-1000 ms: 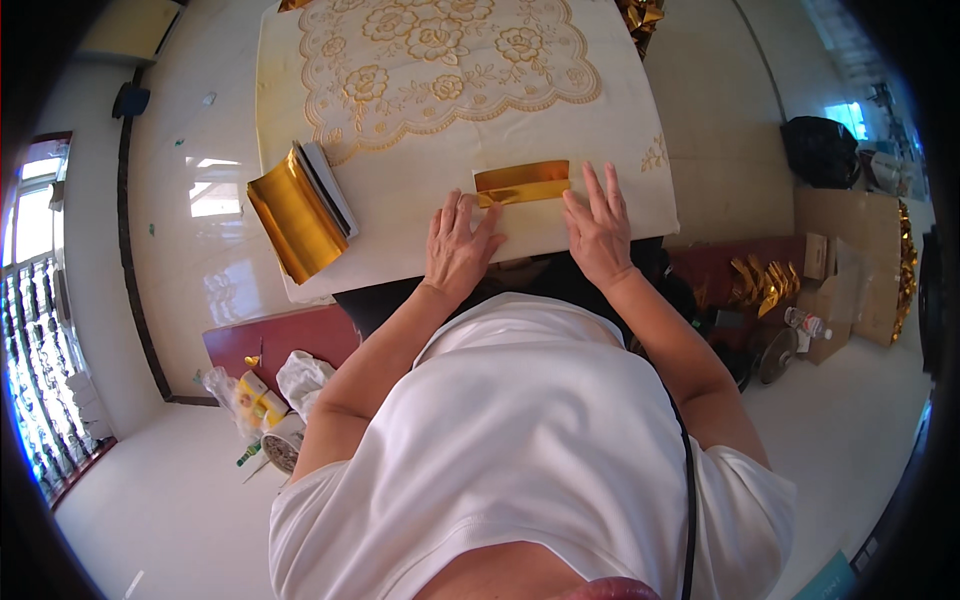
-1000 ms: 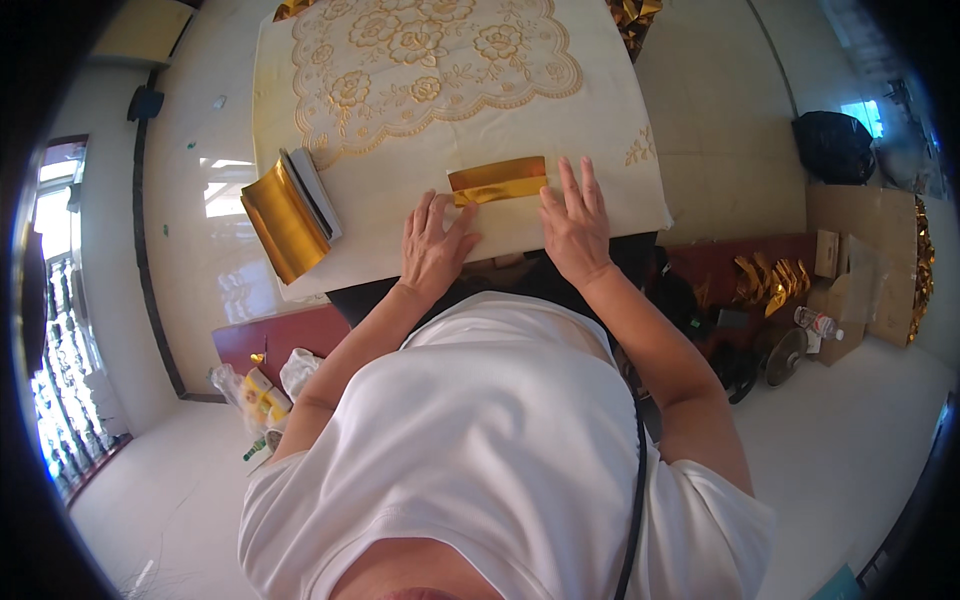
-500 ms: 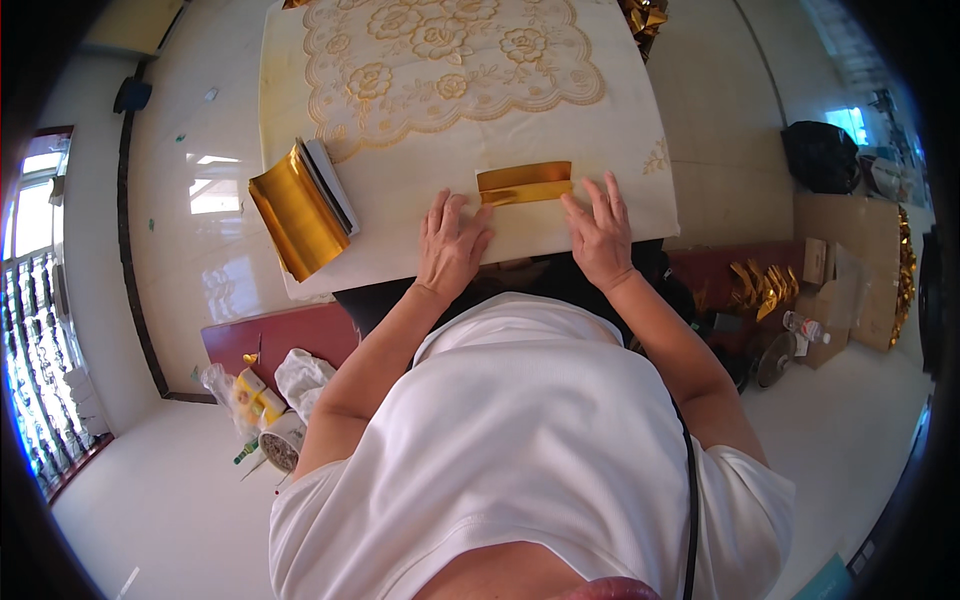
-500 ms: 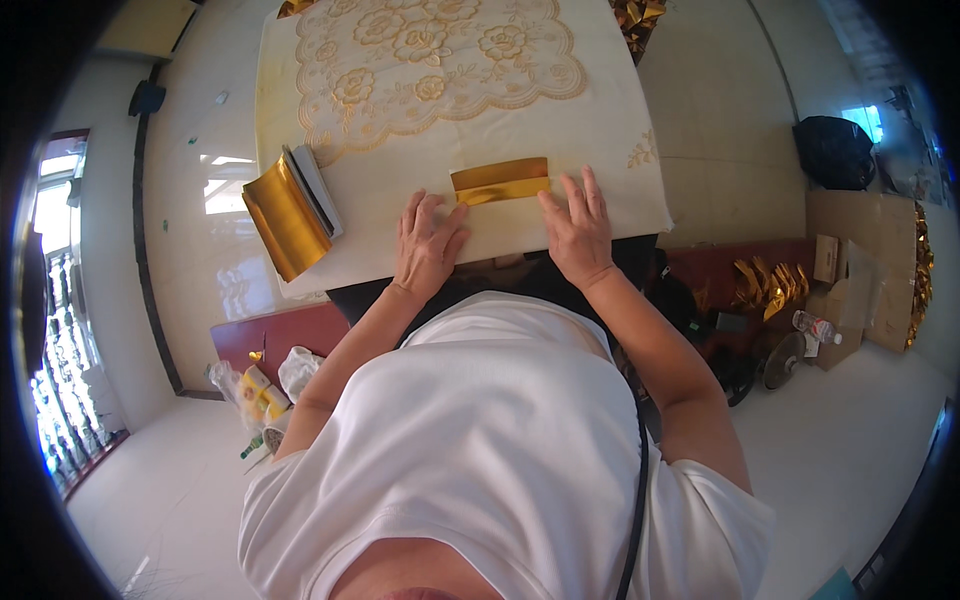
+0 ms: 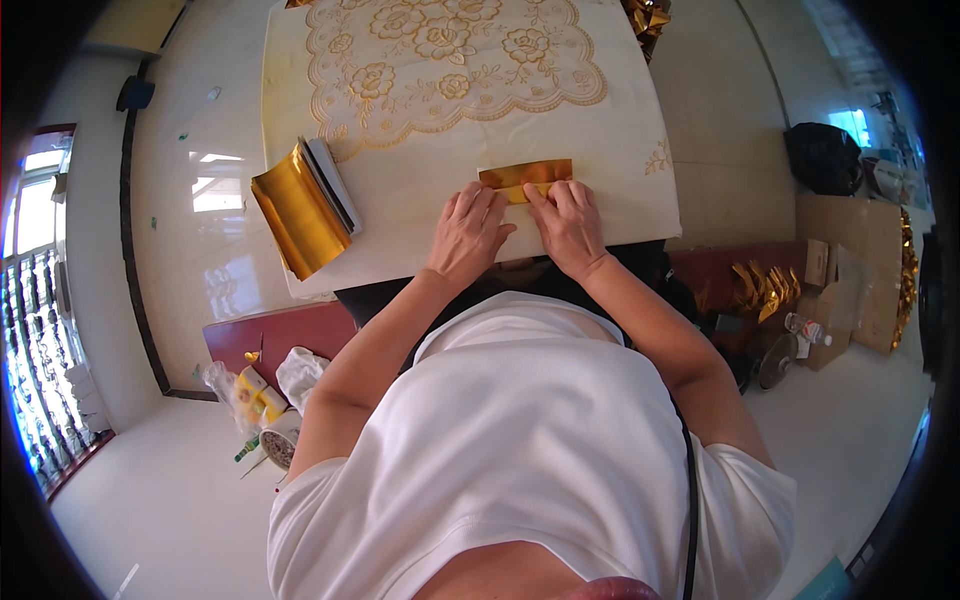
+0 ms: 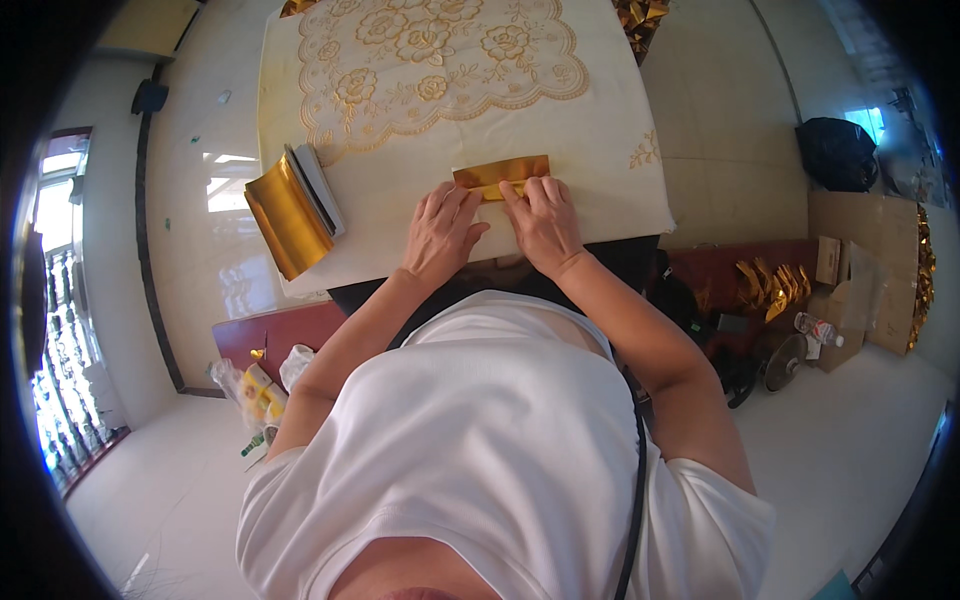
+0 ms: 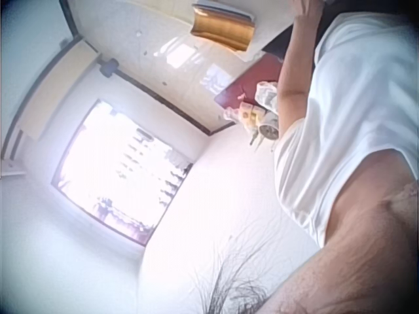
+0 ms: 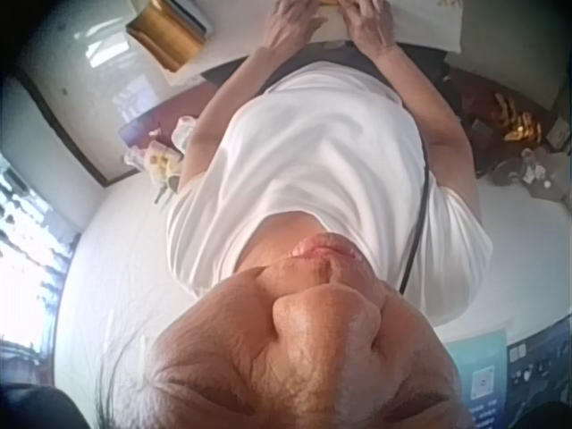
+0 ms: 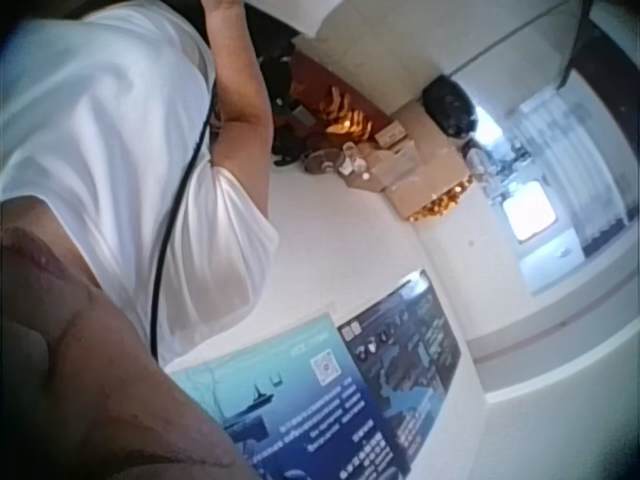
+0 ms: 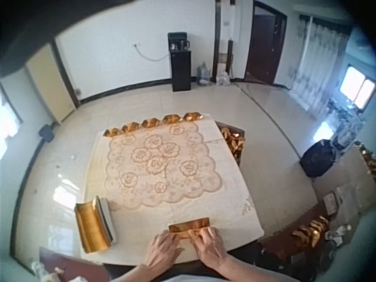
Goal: The person folds a sheet of gold foil paper into an ingot shape by hand, sets it alongside other folded ingots on the table, and takes another sheet from a stack to fold.
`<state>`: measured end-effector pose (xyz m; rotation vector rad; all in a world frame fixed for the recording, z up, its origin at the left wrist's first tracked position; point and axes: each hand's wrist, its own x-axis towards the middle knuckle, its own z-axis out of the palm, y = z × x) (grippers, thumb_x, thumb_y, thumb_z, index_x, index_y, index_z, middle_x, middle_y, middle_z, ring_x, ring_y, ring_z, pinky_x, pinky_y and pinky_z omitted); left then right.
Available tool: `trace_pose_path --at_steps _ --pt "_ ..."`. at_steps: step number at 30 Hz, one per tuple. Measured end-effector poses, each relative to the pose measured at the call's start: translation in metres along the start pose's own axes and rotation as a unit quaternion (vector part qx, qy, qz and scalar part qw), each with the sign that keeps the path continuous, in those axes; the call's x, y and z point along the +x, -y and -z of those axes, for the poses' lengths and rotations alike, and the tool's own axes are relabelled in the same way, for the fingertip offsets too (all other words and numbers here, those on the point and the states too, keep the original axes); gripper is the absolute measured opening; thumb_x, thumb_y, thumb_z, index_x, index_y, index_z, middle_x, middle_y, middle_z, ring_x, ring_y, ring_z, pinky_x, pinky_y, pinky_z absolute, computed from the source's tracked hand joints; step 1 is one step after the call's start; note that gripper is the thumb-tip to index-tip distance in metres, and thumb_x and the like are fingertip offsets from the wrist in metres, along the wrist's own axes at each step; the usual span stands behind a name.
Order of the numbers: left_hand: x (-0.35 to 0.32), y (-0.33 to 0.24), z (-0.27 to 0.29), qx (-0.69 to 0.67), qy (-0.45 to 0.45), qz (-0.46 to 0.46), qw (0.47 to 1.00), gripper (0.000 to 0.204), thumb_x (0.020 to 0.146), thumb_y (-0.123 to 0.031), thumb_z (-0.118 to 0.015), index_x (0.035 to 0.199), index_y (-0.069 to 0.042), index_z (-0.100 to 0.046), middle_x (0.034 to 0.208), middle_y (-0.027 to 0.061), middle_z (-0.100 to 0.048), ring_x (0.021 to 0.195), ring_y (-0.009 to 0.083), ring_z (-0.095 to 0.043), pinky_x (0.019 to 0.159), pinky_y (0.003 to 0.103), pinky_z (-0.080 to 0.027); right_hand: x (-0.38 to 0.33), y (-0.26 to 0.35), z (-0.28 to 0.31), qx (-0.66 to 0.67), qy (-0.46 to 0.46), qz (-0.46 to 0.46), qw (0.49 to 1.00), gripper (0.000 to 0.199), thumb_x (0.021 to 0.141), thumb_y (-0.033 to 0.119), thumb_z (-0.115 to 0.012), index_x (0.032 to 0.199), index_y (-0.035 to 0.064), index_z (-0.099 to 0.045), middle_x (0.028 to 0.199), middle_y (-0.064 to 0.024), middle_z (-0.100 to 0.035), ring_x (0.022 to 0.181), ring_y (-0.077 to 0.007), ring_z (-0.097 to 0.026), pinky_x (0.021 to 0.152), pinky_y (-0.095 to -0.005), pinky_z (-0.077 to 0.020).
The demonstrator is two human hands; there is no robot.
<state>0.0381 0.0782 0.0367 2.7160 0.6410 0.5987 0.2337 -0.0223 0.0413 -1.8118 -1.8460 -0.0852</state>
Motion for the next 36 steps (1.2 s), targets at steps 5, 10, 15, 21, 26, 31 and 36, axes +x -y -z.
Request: trace_pose_path --at_steps 5,10,15,21,26,31,36 --pt "0.017 -0.002 -0.011 0.017 0.002 0.013 1.000 0.055 0.088 -0.027 -0.083 0.136 -0.005 -0.068 0.127 0.0131 -0.063 0.127 0.0350 -0.057 0.105 0.049 -0.047 0.001 -0.006 0.001 0.002 -0.014 -0.015 1.000 0.033 0.090 0.010 -0.079 0.123 0.0080 -0.078 0.094 -0.0068 -0.060 0.092 -0.0290 -0.058 0.088 -0.0434 -0.0484" --pt "0.008 0.005 -0.007 0.026 0.032 0.012 0.999 0.057 0.087 -0.029 -0.084 0.136 -0.005 -0.069 0.128 0.0124 -0.063 0.128 0.0348 -0.057 0.105 0.050 -0.047 -0.013 -0.027 0.017 -0.020 -0.010 -0.045 0.999 0.033 0.091 0.013 -0.079 0.124 0.0104 -0.079 0.091 -0.0046 -0.058 0.091 -0.0279 -0.056 0.089 -0.0432 -0.0472" --pt "0.001 0.019 0.000 0.006 -0.031 0.013 0.999 0.054 0.080 -0.019 -0.088 0.130 -0.008 -0.072 0.124 0.0096 -0.064 0.125 0.0339 -0.059 0.102 0.047 -0.049 -0.020 -0.034 0.019 -0.017 -0.009 -0.055 0.998 0.035 0.090 0.016 -0.080 0.124 0.0100 -0.078 0.093 -0.0054 -0.057 0.092 -0.0276 -0.055 0.089 -0.0429 -0.0470" --pt "0.016 0.033 0.004 -0.024 -0.036 -0.014 0.999 0.032 0.082 -0.013 -0.087 0.112 -0.006 -0.078 0.111 0.0077 -0.067 0.116 0.0321 -0.064 0.094 0.045 -0.054 -0.008 -0.039 0.020 0.009 0.002 -0.050 0.999 0.043 0.078 0.019 -0.090 0.118 0.0100 -0.076 0.099 -0.0064 -0.058 0.096 -0.0284 -0.056 0.091 -0.0433 -0.0485" --pt "0.024 0.040 0.006 -0.086 -0.045 -0.005 0.995 0.018 0.084 -0.009 -0.085 0.100 -0.004 -0.080 0.101 0.0087 -0.069 0.105 0.0325 -0.066 0.088 0.045 -0.055 0.002 -0.050 0.019 0.036 -0.011 -0.031 0.999 0.031 0.077 0.017 -0.090 0.104 0.0085 -0.078 0.097 -0.0059 -0.061 0.096 -0.0289 -0.058 0.088 -0.0425 -0.0503" --pt "0.032 0.042 -0.003 -0.110 -0.078 0.056 0.989 0.010 0.084 -0.009 -0.085 0.087 -0.004 -0.077 0.091 0.0103 -0.068 0.094 0.0348 -0.064 0.085 0.044 -0.054 0.012 -0.058 0.008 0.063 -0.041 -0.064 0.995 0.017 0.081 0.015 -0.088 0.090 0.0076 -0.075 0.093 -0.0067 -0.062 0.095 -0.0303 -0.059 0.086 -0.0431 -0.0505" --pt "0.036 0.037 -0.008 -0.078 -0.097 0.096 0.988 0.015 0.081 -0.015 -0.087 0.083 -0.005 -0.076 0.088 0.0101 -0.066 0.095 0.0354 -0.061 0.085 0.046 -0.052 0.018 -0.059 0.003 0.043 -0.028 -0.095 0.994 0.020 0.083 0.017 -0.087 0.082 0.0077 -0.069 0.091 -0.0071 -0.062 0.094 -0.0316 -0.058 0.087 -0.0444 -0.0493"
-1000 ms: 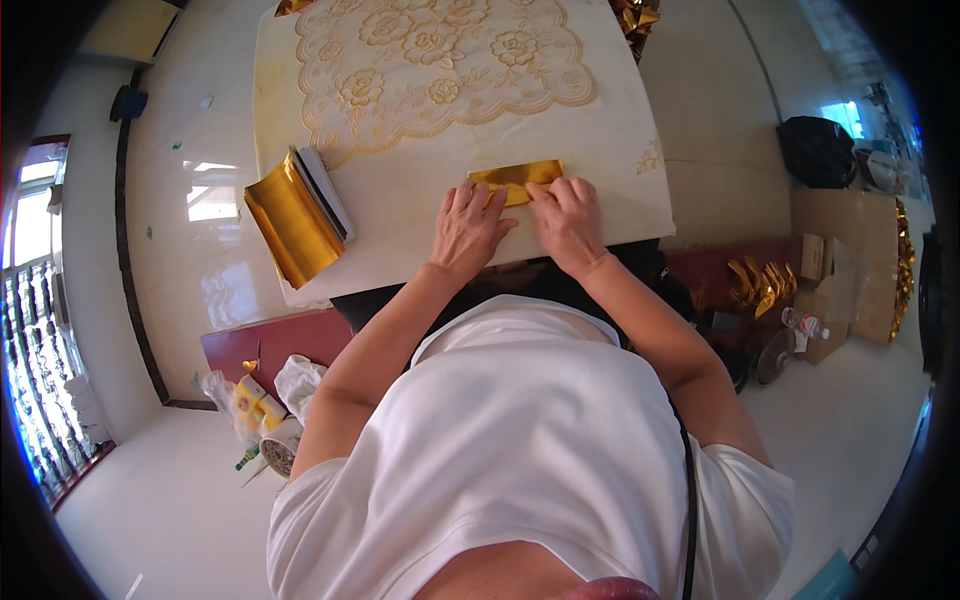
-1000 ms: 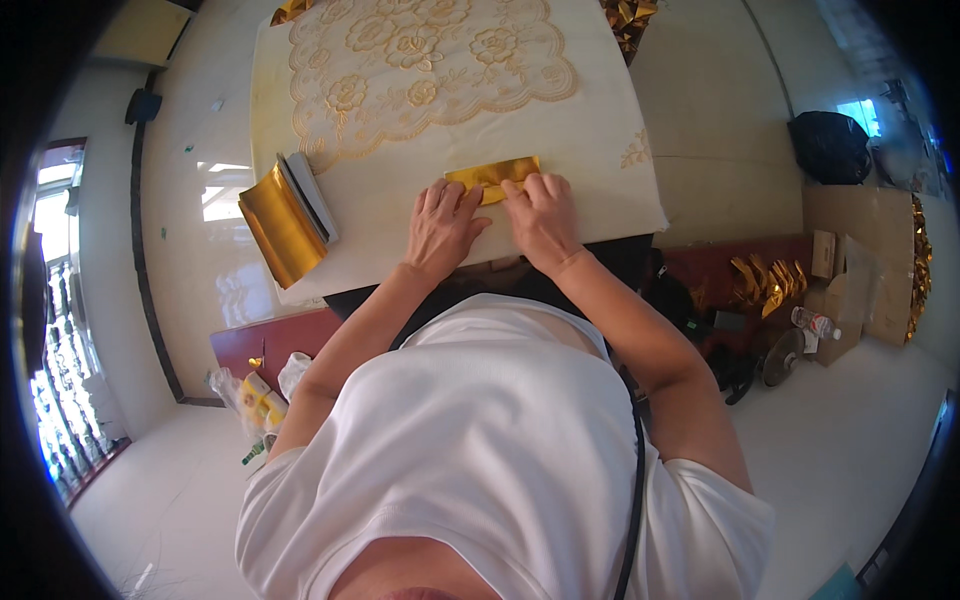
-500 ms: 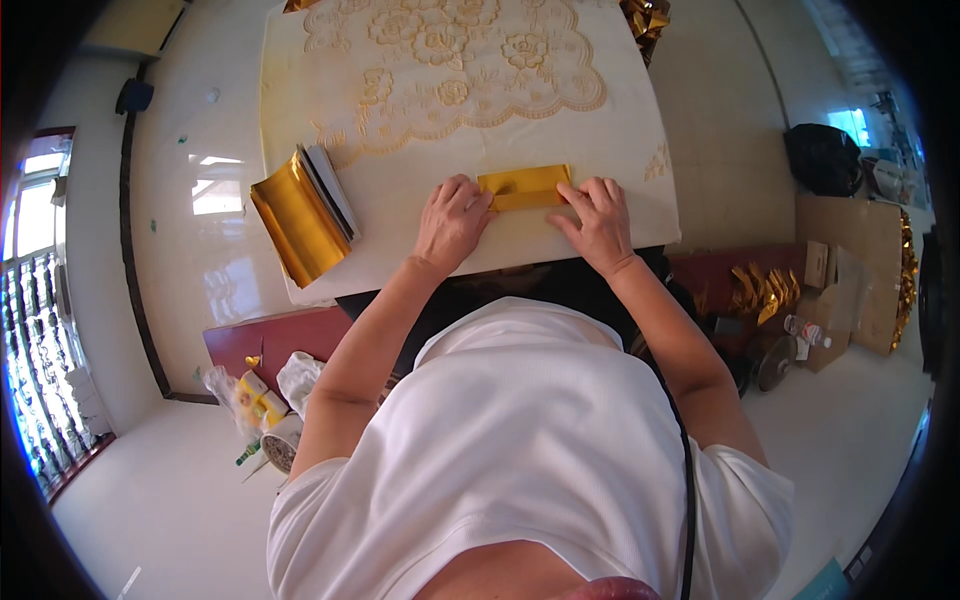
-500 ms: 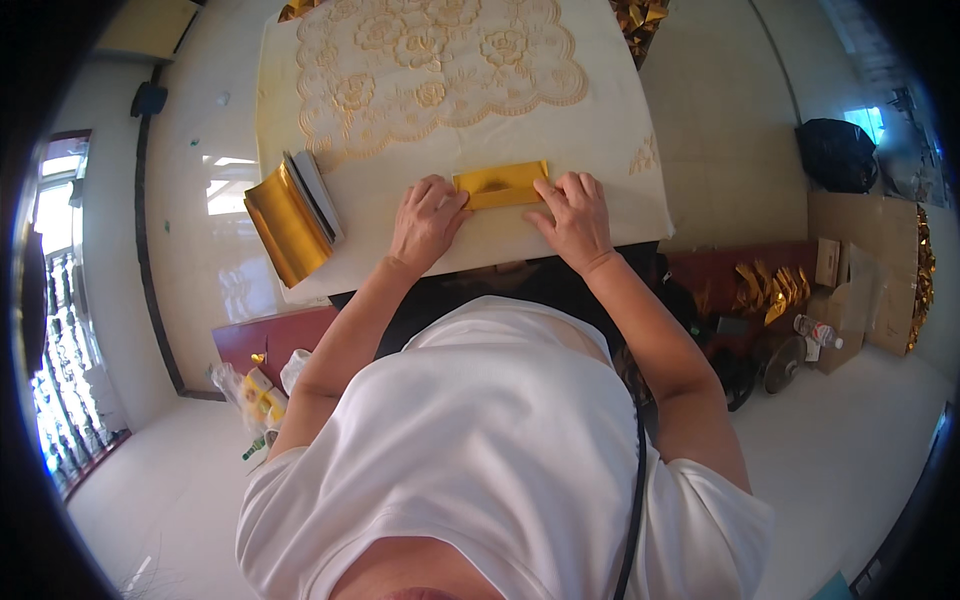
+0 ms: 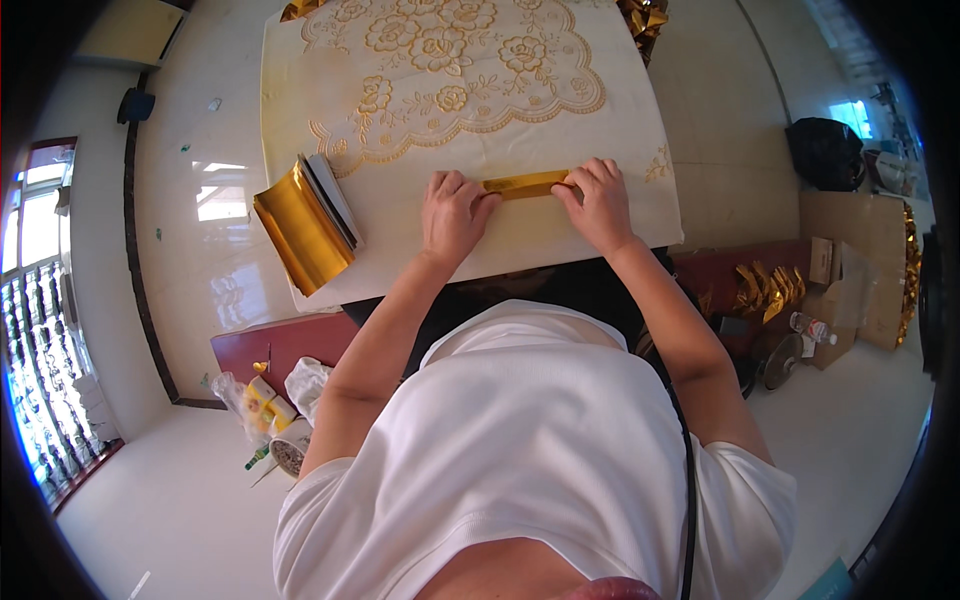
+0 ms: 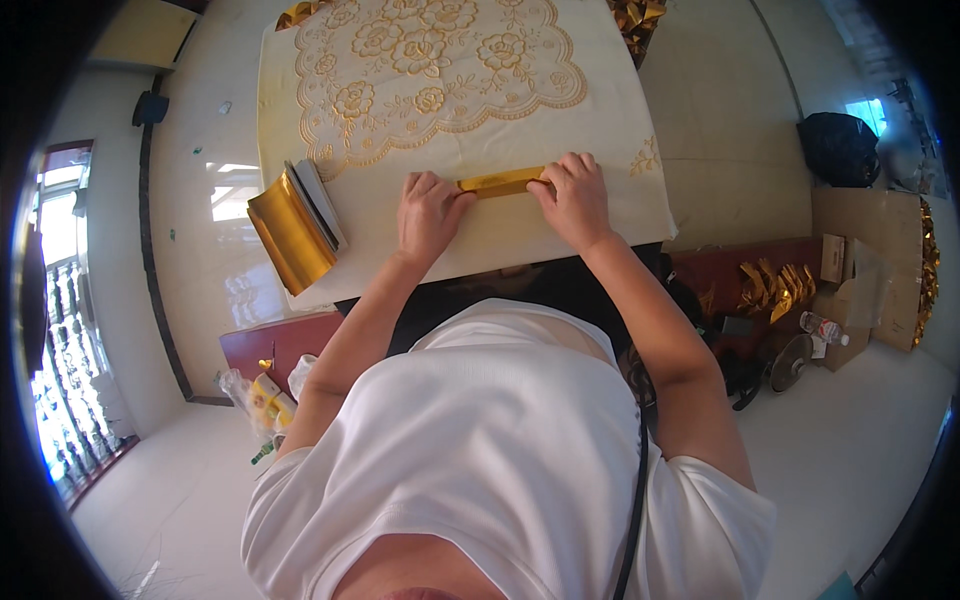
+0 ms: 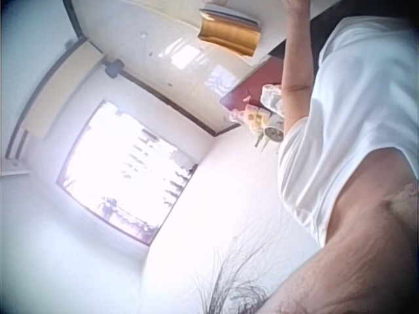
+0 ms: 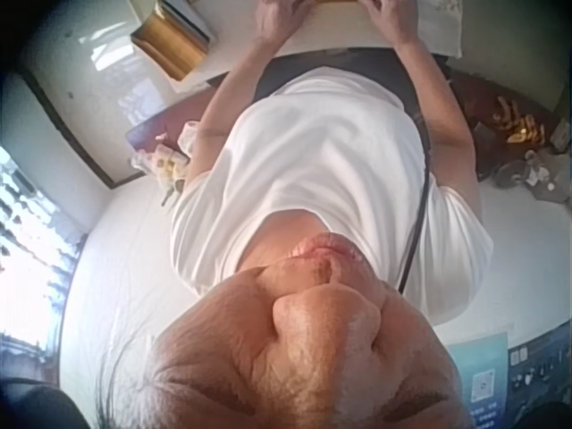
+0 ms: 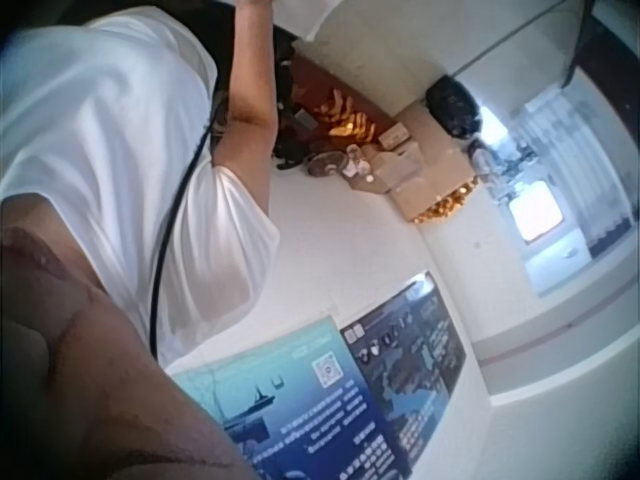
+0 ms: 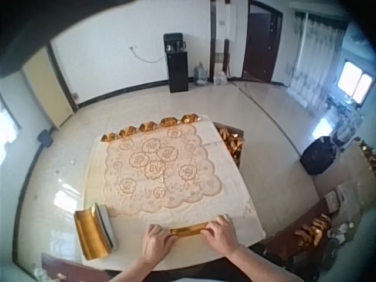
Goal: The person folds a sheet of gold foil paper into an ingot shape by hand, sets it alongside other folded ingots on the table, and takes another sheet from a stack to fold.
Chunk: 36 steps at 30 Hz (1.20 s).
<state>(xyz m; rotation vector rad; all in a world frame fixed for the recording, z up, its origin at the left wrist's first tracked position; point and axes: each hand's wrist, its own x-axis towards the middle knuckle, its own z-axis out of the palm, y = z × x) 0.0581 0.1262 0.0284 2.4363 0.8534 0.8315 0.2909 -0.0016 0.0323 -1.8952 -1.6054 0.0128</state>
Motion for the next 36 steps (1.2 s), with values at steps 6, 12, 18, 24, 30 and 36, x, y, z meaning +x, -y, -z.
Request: trace_pose_path --at_steps 6,12,18,24,30,36 --pt "0.006 -0.003 -0.002 0.022 0.024 0.054 0.998 0.021 0.076 -0.016 -0.092 0.079 -0.005 -0.075 0.087 0.0101 -0.066 0.095 0.0361 -0.061 0.086 0.046 -0.053 0.002 0.001 -0.002 -0.012 0.014 -0.018 1.000 0.023 0.082 0.020 -0.088 0.081 0.0079 -0.068 0.089 -0.0081 -0.063 0.095 -0.0320 -0.058 0.089 -0.0449 -0.0486" --pt "0.012 -0.002 0.001 0.048 0.066 0.085 0.993 0.025 0.074 -0.018 -0.093 0.087 -0.005 -0.076 0.089 0.0099 -0.067 0.096 0.0359 -0.061 0.087 0.046 -0.052 0.007 0.008 0.002 -0.043 0.056 -0.080 0.994 0.026 0.081 0.020 -0.090 0.084 0.0072 -0.068 0.094 -0.0086 -0.064 0.098 -0.0330 -0.059 0.090 -0.0455 -0.0488" --pt "0.006 -0.012 -0.004 0.084 0.037 -0.031 0.995 0.031 0.081 -0.010 -0.082 0.112 -0.011 -0.078 0.110 0.0086 -0.067 0.103 0.0319 -0.062 0.089 0.045 -0.052 0.007 0.025 0.002 -0.061 -0.019 0.025 0.998 0.030 0.081 0.009 -0.083 0.109 0.0066 -0.073 0.110 -0.0107 -0.063 0.104 -0.0331 -0.062 0.094 -0.0456 -0.0509" --pt "-0.002 -0.017 -0.013 0.067 0.120 -0.139 0.981 0.042 0.084 -0.003 -0.066 0.125 -0.008 -0.073 0.114 0.0095 -0.062 0.111 0.0308 -0.061 0.094 0.045 -0.052 -0.012 0.047 -0.020 -0.013 -0.006 0.130 0.991 0.032 0.091 0.001 -0.068 0.121 -0.0077 -0.071 0.122 -0.0172 -0.066 0.113 -0.0355 -0.064 0.099 -0.0452 -0.0544" --pt "-0.019 -0.014 -0.012 0.061 0.129 -0.139 0.980 0.047 0.086 -0.003 -0.065 0.132 -0.006 -0.071 0.129 0.0123 -0.062 0.128 0.0328 -0.060 0.104 0.045 -0.052 -0.032 0.043 -0.020 -0.026 0.016 0.121 0.992 0.034 0.091 0.008 -0.075 0.119 -0.0099 -0.072 0.132 -0.0207 -0.065 0.126 -0.0383 -0.063 0.111 -0.0470 -0.0520" --pt "-0.025 -0.016 -0.008 0.064 0.119 -0.135 0.982 0.046 0.087 -0.002 -0.065 0.132 -0.003 -0.070 0.145 0.0182 -0.059 0.138 0.0379 -0.057 0.111 0.049 -0.049 -0.030 0.038 -0.016 -0.012 0.056 0.062 0.996 0.053 0.091 0.010 -0.079 0.138 -0.0080 -0.063 0.146 -0.0221 -0.059 0.134 -0.0409 -0.060 0.113 -0.0488 -0.0515"
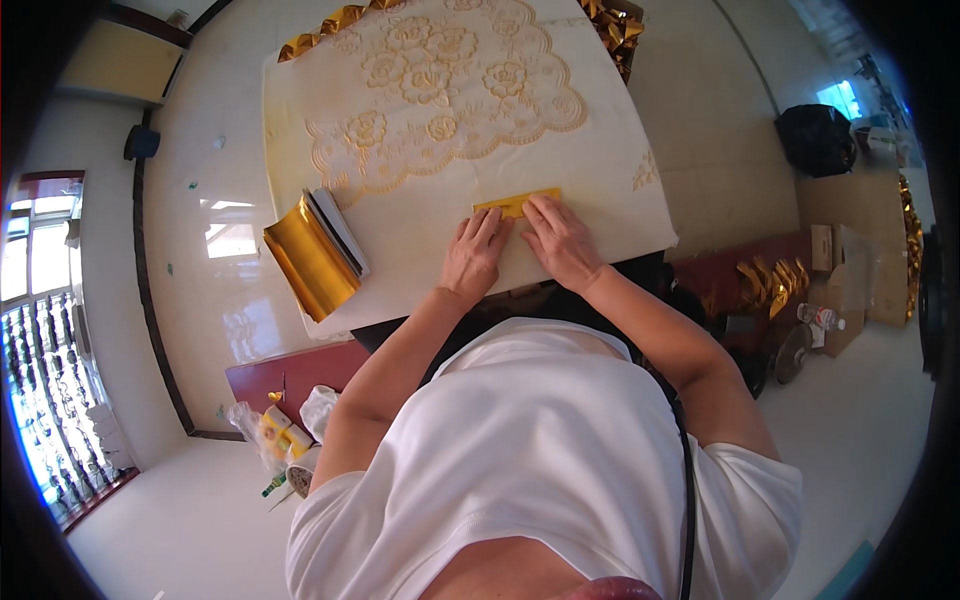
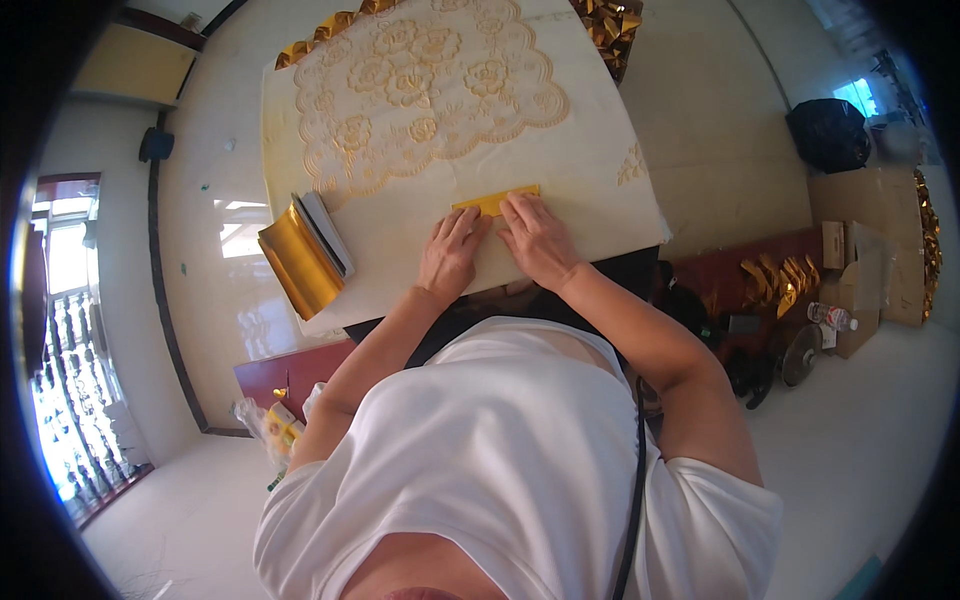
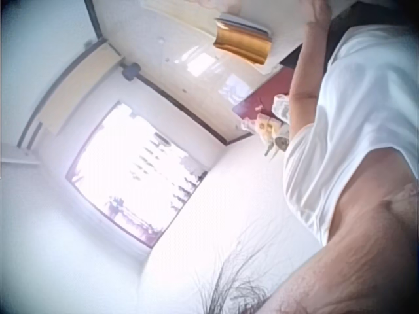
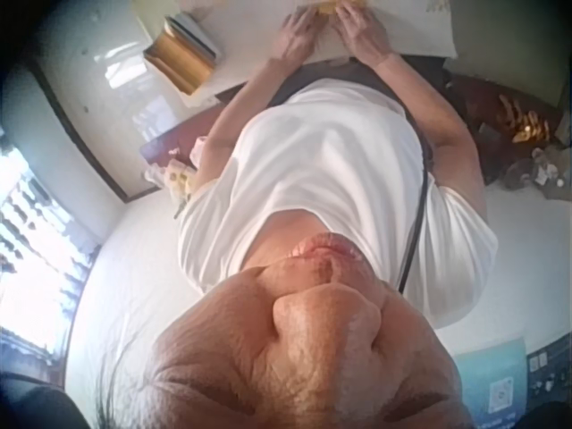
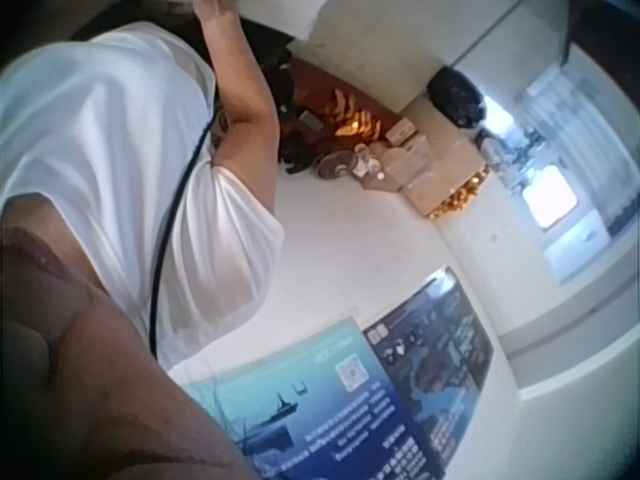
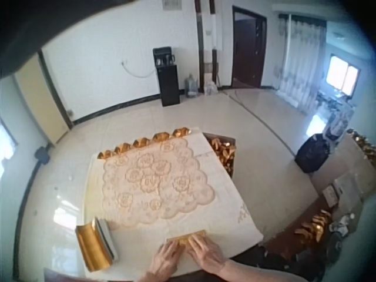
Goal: The person folds a sheet of gold foil paper into an ingot shape by hand, sets it alongside other folded ingots on the table, and takes another sheet from a stack to fold.
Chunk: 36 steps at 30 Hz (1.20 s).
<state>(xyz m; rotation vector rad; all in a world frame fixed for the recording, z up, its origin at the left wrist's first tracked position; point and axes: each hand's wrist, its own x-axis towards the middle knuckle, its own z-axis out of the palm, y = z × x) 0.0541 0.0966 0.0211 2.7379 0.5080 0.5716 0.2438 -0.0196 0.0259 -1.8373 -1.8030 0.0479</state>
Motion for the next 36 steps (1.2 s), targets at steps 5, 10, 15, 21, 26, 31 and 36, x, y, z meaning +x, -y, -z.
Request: trace_pose_path --at_steps 5,10,15,21,26,31,36 --pt "0.000 -0.007 -0.001 0.047 0.012 0.006 0.999 0.054 0.089 -0.007 -0.067 0.143 -0.001 -0.062 0.152 0.0229 -0.056 0.143 0.0436 -0.053 0.116 0.054 -0.046 -0.012 -0.012 0.002 -0.027 0.052 -0.006 0.998 0.072 0.098 0.024 -0.075 0.156 -0.0073 -0.047 0.165 -0.0250 -0.043 0.153 -0.0446 -0.043 0.124 -0.0533 -0.0397" --pt "0.014 -0.027 -0.007 0.014 0.044 0.082 0.996 0.056 0.090 -0.009 -0.069 0.143 0.003 -0.058 0.147 0.0238 -0.056 0.147 0.0434 -0.047 0.122 0.054 -0.040 -0.018 -0.010 0.001 -0.009 0.079 -0.036 0.996 0.078 0.100 0.032 -0.072 0.162 -0.0048 -0.041 0.171 -0.0259 -0.035 0.158 -0.0470 -0.033 0.129 -0.0571 -0.0303" --pt "0.021 -0.026 -0.009 0.025 0.068 0.089 0.993 0.061 0.090 -0.012 -0.068 0.148 0.003 -0.055 0.147 0.0253 -0.053 0.149 0.0443 -0.043 0.126 0.053 -0.037 -0.016 0.006 0.001 -0.002 0.101 -0.035 0.994 0.089 0.099 0.034 -0.073 0.167 -0.0038 -0.030 0.174 -0.0279 -0.029 0.162 -0.0460 -0.028 0.132 -0.0571 -0.0249" --pt "0.005 -0.011 -0.027 -0.023 0.035 0.073 0.996 0.066 0.094 -0.012 -0.068 0.155 0.003 -0.050 0.164 0.0233 -0.043 0.158 0.0429 -0.037 0.129 0.055 -0.032 -0.022 0.012 -0.002 0.006 0.129 -0.038 0.991 0.092 0.099 0.037 -0.073 0.168 -0.0036 -0.028 0.176 -0.0259 -0.026 0.163 -0.0445 -0.025 0.133 -0.0565 -0.0227" --pt "-0.012 -0.006 -0.027 -0.040 0.024 0.089 0.995 0.071 0.100 -0.024 -0.068 0.161 0.002 -0.044 0.174 0.0197 -0.034 0.163 0.0385 -0.031 0.131 0.054 -0.028 -0.019 0.010 -0.003 -0.021 0.125 -0.018 0.992 0.088 0.101 0.039 -0.072 0.167 -0.0040 -0.032 0.176 -0.0259 -0.026 0.163 -0.0437 -0.026 0.132 -0.0569 -0.0245" --pt "-0.015 -0.001 -0.020 -0.041 0.062 0.080 0.994 0.075 0.101 -0.029 -0.067 0.166 -0.001 -0.039 0.177 0.0186 -0.031 0.164 0.0381 -0.028 0.133 0.054 -0.024 -0.012 0.010 -0.014 -0.003 0.138 -0.007 0.990 0.081 0.102 0.037 -0.070 0.164 -0.0042 -0.038 0.174 -0.0258 -0.031 0.161 -0.0444 -0.031 0.131 -0.0585 -0.0269" --pt "-0.017 0.003 -0.022 -0.032 0.058 0.071 0.995 0.078 0.102 -0.032 -0.067 0.166 -0.001 -0.038 0.177 0.0182 -0.032 0.163 0.0367 -0.030 0.132 0.054 -0.025 -0.025 -0.005 -0.016 -0.010 0.061 -0.025 0.998 0.083 0.103 0.041 -0.069 0.166 -0.0028 -0.036 0.175 -0.0237 -0.032 0.161 -0.0447 -0.032 0.131 -0.0586 -0.0267"
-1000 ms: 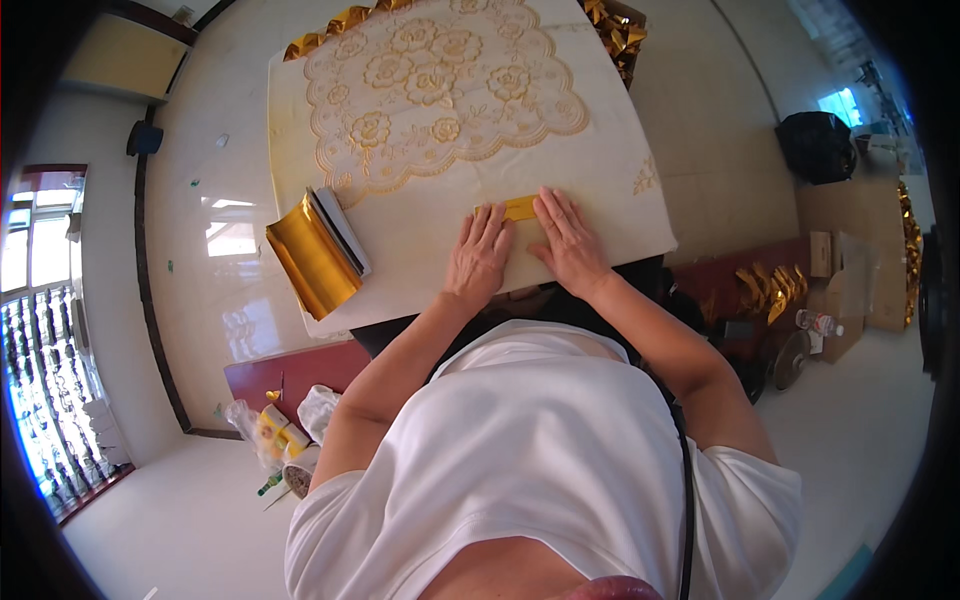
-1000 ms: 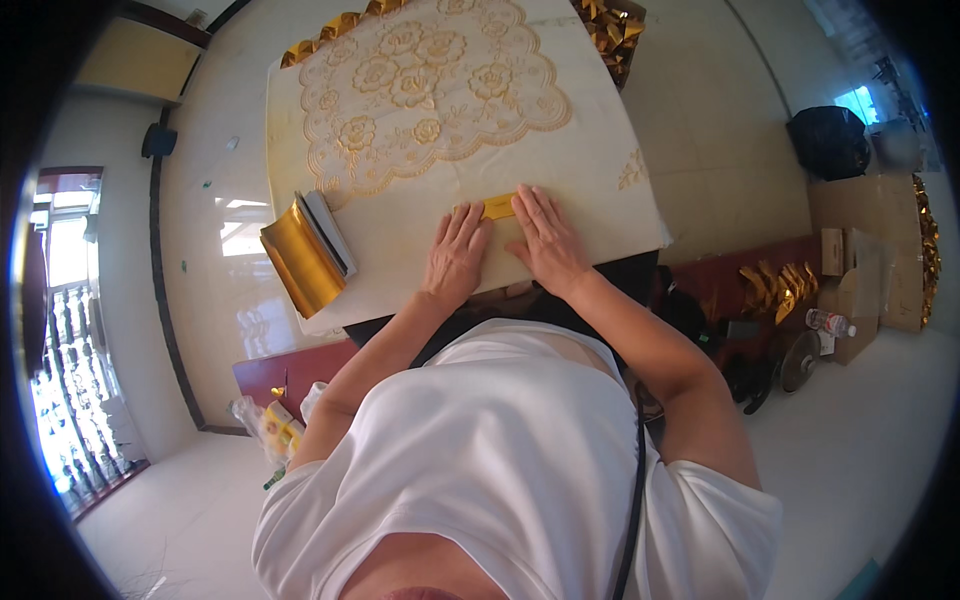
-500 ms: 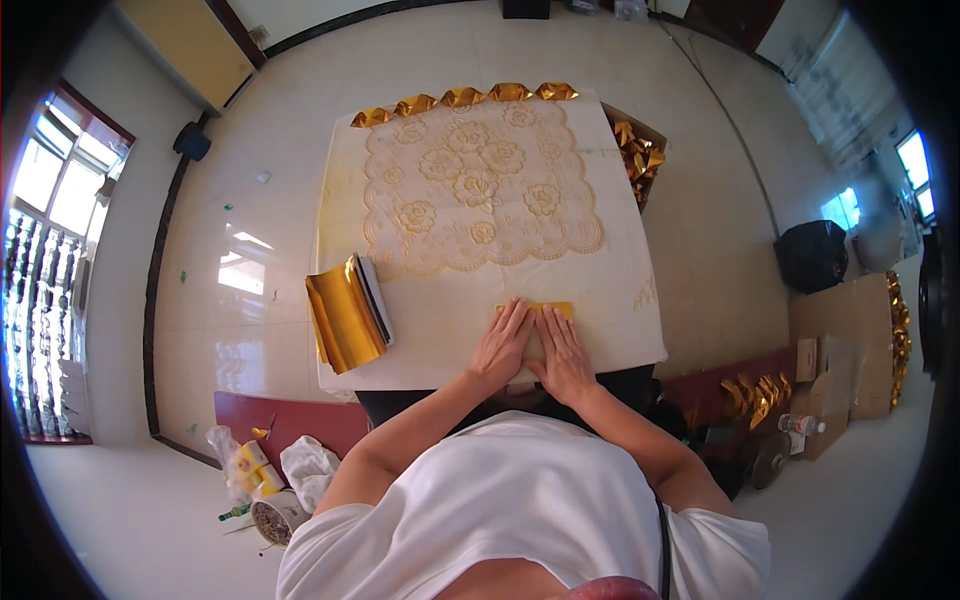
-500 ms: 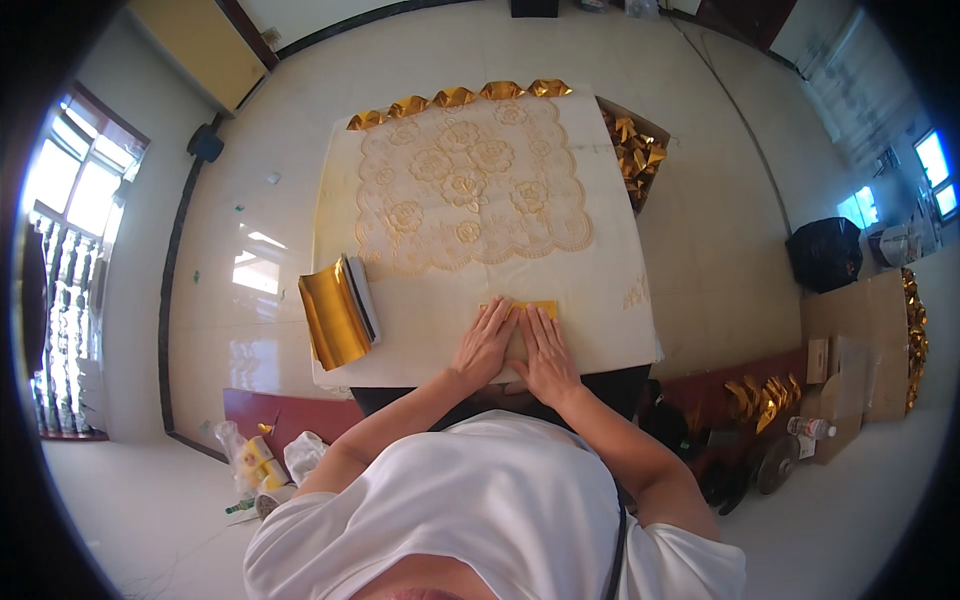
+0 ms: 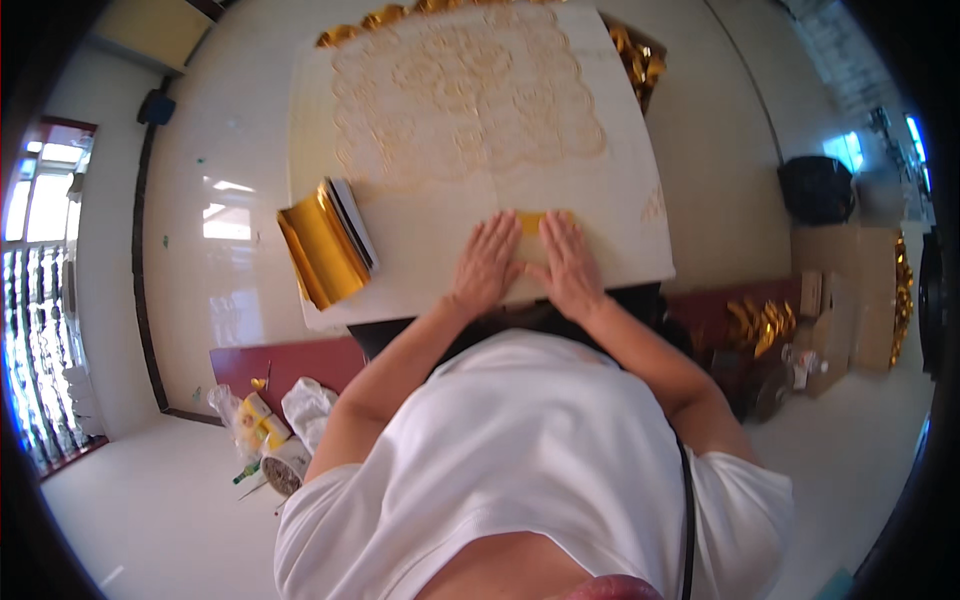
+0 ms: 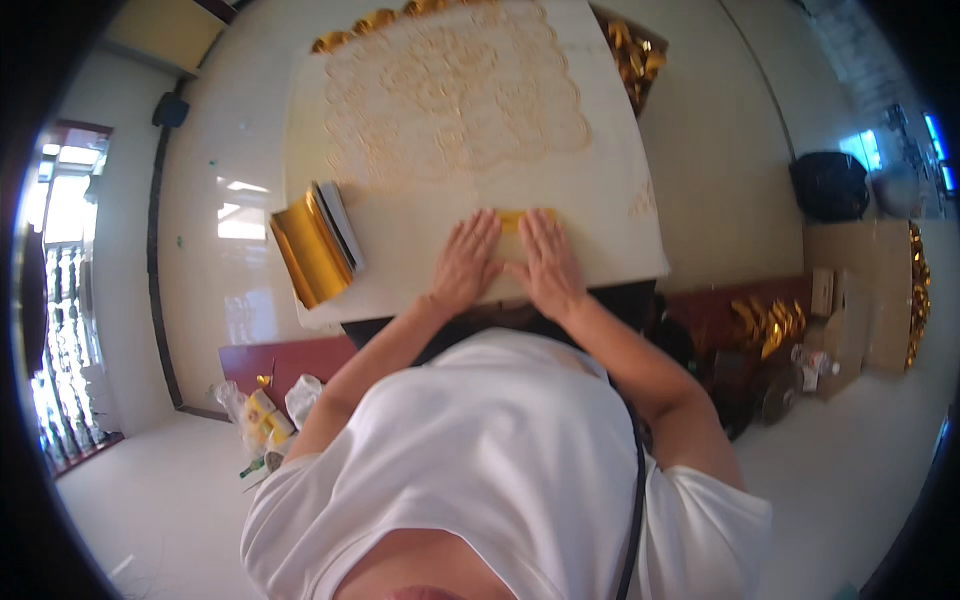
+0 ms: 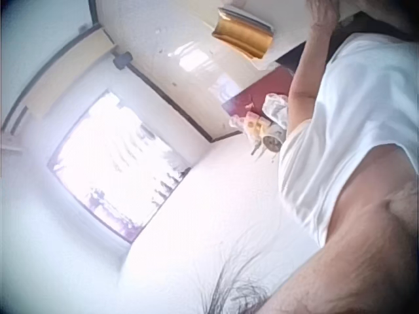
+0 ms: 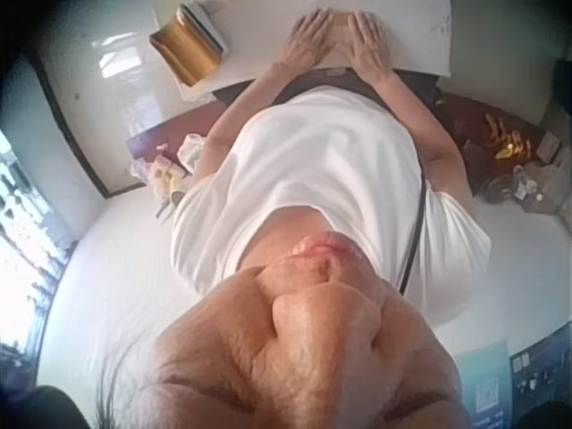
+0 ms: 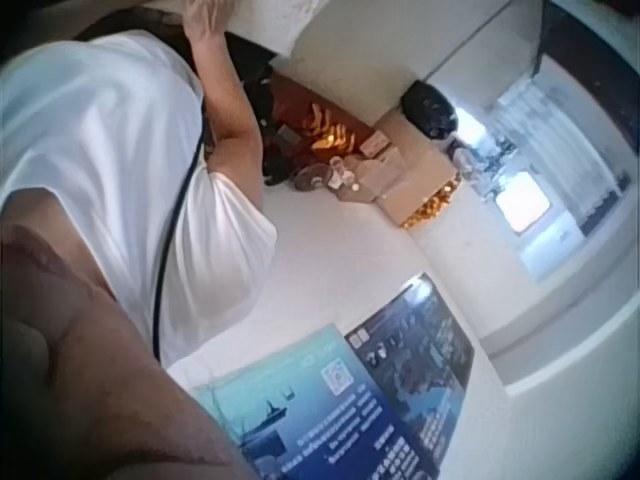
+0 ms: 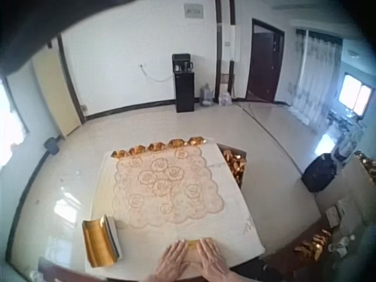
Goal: The person folds a sheet of gold foil paper into an ingot shape by hand, sets it alongside other folded ingots on the table, and takes another sheet from a stack to fold.
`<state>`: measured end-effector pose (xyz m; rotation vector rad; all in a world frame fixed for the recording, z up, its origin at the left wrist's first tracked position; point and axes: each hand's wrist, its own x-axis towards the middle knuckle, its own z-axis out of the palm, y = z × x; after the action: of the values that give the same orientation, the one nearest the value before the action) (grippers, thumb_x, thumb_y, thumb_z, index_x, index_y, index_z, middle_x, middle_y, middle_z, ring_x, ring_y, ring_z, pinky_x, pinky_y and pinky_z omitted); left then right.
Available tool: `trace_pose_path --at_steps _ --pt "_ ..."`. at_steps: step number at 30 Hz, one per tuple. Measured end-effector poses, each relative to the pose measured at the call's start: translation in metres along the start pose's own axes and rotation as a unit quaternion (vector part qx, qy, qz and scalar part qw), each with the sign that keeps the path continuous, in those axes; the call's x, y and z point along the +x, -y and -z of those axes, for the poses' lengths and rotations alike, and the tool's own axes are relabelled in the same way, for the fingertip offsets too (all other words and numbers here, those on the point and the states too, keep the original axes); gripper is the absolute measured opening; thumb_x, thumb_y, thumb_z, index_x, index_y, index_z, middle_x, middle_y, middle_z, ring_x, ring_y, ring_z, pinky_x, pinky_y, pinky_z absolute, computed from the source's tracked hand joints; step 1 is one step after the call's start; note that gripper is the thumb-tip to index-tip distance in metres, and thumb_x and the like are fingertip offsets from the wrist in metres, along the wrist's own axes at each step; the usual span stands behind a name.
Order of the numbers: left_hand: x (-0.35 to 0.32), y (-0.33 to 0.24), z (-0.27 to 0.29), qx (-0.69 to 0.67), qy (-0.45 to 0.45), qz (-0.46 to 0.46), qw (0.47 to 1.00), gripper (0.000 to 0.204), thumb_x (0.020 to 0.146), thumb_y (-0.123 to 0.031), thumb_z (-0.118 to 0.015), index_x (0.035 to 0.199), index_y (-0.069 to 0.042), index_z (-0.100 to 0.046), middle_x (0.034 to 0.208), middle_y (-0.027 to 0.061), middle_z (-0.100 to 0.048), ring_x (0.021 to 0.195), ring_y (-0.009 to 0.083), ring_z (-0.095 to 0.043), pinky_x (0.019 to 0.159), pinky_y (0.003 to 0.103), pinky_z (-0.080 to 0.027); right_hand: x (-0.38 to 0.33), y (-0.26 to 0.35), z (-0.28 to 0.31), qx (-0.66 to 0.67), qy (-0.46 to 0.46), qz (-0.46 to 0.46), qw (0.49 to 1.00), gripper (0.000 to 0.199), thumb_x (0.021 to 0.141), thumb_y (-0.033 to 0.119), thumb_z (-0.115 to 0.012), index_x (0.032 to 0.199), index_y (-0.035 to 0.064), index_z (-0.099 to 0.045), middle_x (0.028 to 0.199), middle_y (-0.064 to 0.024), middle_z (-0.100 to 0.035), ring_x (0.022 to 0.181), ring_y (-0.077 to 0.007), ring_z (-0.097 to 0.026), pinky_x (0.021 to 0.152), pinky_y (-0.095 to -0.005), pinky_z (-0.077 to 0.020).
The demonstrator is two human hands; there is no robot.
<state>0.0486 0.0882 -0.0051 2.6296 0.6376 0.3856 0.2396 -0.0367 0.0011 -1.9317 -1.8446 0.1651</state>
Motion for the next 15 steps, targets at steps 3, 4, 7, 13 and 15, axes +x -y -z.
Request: trace_pose_path --at_steps 3,4,7,13,15 --pt "-0.001 0.000 0.005 0.003 -0.020 -0.017 1.000 0.078 0.102 -0.034 -0.067 0.166 -0.001 -0.038 0.176 0.0178 -0.033 0.163 0.0370 -0.031 0.132 0.054 -0.025 -0.009 -0.016 0.014 -0.012 0.011 -0.018 1.000 0.086 0.103 0.044 -0.068 0.167 -0.0023 -0.034 0.176 -0.0225 -0.029 0.162 -0.0436 -0.031 0.131 -0.0581 -0.0268" --pt "-0.002 -0.003 0.007 -0.001 0.000 -0.003 1.000 0.078 0.102 -0.035 -0.067 0.166 -0.001 -0.038 0.176 0.0176 -0.033 0.163 0.0370 -0.031 0.132 0.054 -0.025 -0.011 -0.016 0.017 -0.020 0.015 -0.023 0.999 0.087 0.103 0.044 -0.068 0.167 -0.0021 -0.033 0.177 -0.0222 -0.029 0.162 -0.0434 -0.031 0.131 -0.0578 -0.0270" --pt "0.001 -0.005 0.012 0.005 -0.010 0.014 1.000 0.078 0.103 -0.037 -0.067 0.166 -0.002 -0.039 0.177 0.0169 -0.033 0.163 0.0368 -0.031 0.132 0.055 -0.025 -0.009 -0.018 0.025 -0.042 0.019 -0.026 0.999 0.088 0.103 0.046 -0.067 0.169 -0.0009 -0.031 0.177 -0.0216 -0.028 0.162 -0.0428 -0.030 0.131 -0.0565 -0.0269" --pt "-0.010 -0.002 0.022 -0.006 -0.027 0.040 0.999 0.074 0.101 -0.026 -0.071 0.164 -0.002 -0.041 0.174 0.0186 -0.036 0.161 0.0405 -0.033 0.130 0.055 -0.028 -0.005 -0.014 0.029 -0.013 -0.006 -0.023 1.000 0.077 0.102 0.032 -0.071 0.163 -0.0019 -0.040 0.172 -0.0246 -0.036 0.157 -0.0443 -0.036 0.129 -0.0554 -0.0308" --pt "-0.006 0.000 0.026 -0.015 -0.043 0.041 0.998 0.069 0.099 -0.019 -0.073 0.160 -0.002 -0.047 0.169 0.0196 -0.044 0.158 0.0433 -0.038 0.127 0.056 -0.033 0.003 -0.017 0.032 0.031 -0.027 -0.026 0.999 0.069 0.101 0.021 -0.072 0.159 -0.0016 -0.045 0.166 -0.0262 -0.044 0.153 -0.0454 -0.043 0.127 -0.0553 -0.0344"
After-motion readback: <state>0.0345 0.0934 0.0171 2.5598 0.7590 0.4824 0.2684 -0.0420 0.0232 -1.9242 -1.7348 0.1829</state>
